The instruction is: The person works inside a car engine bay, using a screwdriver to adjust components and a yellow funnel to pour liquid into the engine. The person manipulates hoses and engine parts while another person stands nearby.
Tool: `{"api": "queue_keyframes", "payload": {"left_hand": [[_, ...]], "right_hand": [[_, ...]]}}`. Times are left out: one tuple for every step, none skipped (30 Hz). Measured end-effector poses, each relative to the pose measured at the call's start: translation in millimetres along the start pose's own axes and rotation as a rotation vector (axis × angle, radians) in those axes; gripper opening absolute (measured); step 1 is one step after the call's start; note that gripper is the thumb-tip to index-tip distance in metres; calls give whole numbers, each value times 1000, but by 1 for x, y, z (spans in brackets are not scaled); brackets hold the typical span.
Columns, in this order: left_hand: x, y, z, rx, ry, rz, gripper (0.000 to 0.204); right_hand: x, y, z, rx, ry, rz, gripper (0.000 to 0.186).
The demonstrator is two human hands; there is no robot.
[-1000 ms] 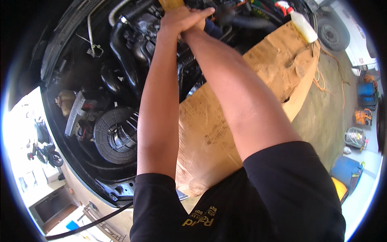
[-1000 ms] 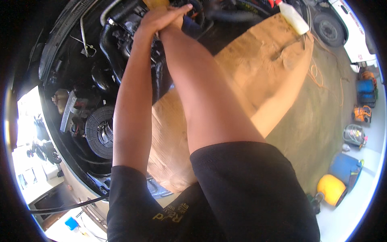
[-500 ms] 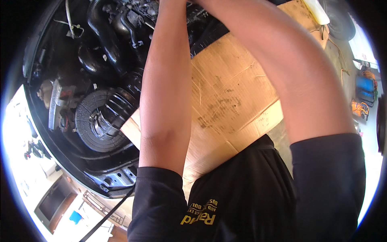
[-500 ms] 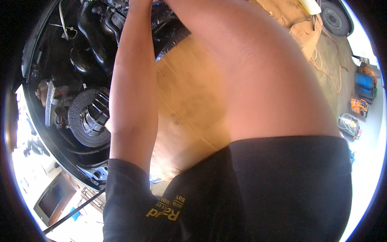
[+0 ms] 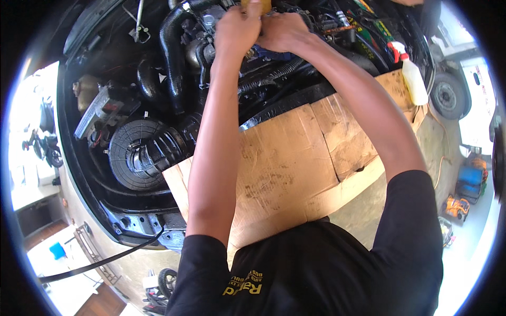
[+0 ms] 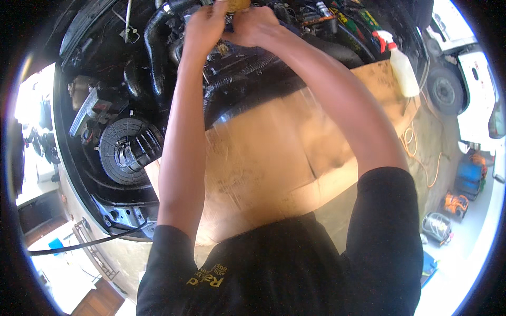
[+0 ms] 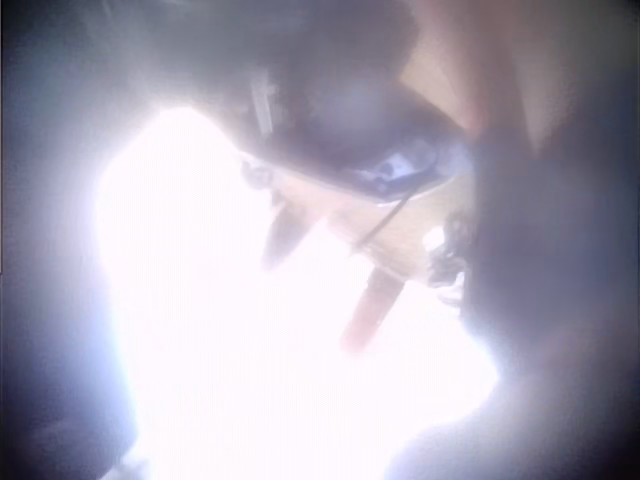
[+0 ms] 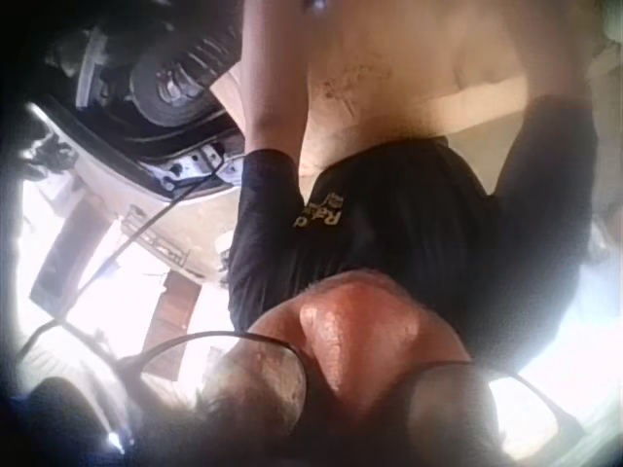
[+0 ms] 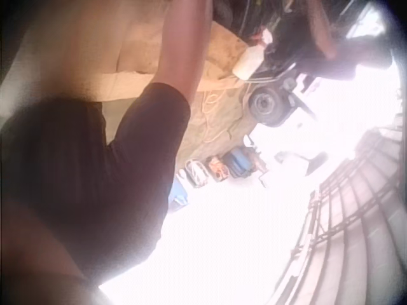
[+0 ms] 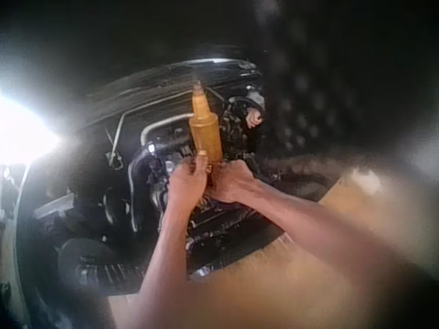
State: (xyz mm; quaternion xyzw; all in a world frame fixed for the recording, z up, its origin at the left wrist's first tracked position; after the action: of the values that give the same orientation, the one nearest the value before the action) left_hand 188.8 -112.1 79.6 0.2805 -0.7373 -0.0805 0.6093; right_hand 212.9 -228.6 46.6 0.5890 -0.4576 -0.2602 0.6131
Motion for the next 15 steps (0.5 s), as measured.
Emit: {"api": "queue_keyframes", "payload": {"left_hand": [[8,20,15,77,-14,46,57],[15,43,28,159,-30,84,51],[21,51,34,156,-103,231,42],[21,47,36,137,-148,264,41],[7,56,38,133,-184,248,40],[15,34,33,4,-241,256,38],[9,13,30,-127,-278,229,37],[1,3,28,-250,-308,180,39],[4,-11,27,-341,-387,69,38],[7,-23,26,-432,-461,-53,39],[10,-38,26,-530,-539,-173,42],[11,-59,27,-686,-610,-246,49],[10,-71,24,-774,-604,-309,50],[12,-82,24,-869,-598,-380,52],[13,-89,26,-963,-587,-454,53]], "right_hand": [[12,24,11,-42,-74,3,50],[27,44,12,75,-89,-42,47],[45,56,18,189,-102,-89,45],[60,74,26,411,-74,-129,38],[59,98,36,95,-307,-239,37],[81,116,74,618,-16,-50,43],[90,119,71,433,-40,-321,38],[83,122,79,244,-52,-605,36],[83,122,105,242,-15,-911,28],[72,123,137,-15,-154,-965,24],[61,113,164,-97,-120,-1057,20],[50,98,192,-184,-106,-1110,19],[32,93,215,-300,-83,-1116,17],[19,78,231,-392,-23,-1070,17],[19,73,236,-255,56,-942,17]]}}
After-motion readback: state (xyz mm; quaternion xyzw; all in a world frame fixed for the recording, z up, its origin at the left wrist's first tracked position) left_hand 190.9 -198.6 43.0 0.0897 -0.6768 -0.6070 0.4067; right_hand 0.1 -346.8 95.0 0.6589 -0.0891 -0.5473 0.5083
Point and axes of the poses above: each hand's wrist, its own z-axis away from the middle knuckle, its own y-axis out of the back of the hand, x = y × z, the point moved 10 cm from there along -z, towards the middle knuckle, and after that the axes turned 7 degrees about z, right-handed, at the moved point
